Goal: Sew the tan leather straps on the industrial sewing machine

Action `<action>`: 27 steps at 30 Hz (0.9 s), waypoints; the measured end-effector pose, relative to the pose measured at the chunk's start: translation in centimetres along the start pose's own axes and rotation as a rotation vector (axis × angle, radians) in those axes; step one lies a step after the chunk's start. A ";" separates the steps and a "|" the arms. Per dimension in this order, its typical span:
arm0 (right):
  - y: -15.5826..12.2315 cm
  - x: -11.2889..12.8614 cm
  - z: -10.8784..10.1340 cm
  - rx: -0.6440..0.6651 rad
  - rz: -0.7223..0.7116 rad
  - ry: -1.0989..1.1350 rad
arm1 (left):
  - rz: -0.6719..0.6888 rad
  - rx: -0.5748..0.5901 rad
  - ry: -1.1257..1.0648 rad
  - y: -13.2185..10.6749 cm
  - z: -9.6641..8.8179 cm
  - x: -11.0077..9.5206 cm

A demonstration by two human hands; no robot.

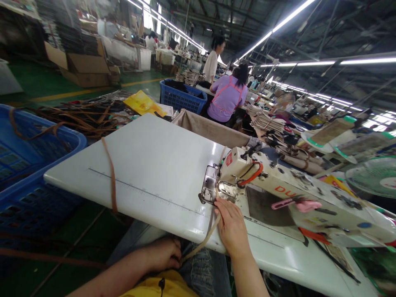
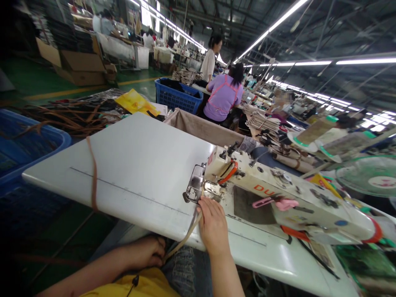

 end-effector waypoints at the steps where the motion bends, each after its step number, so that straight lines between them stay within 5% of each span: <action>1: 0.0 0.0 0.0 -0.001 -0.003 0.000 | -0.004 -0.001 -0.002 0.0 -0.1 0.0; 27: 0.3 0.3 -0.4 -0.017 -0.006 -0.003 | -0.017 0.007 0.024 0.0 -0.1 -0.1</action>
Point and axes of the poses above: each hand's wrist, its own y-axis towards the middle knuckle, its own z-axis out of the palm, x = y × z, the point moved 7 cm from there along y, towards the middle knuckle, and after that the axes turned 7 degrees about -z, right-handed, at the moved point
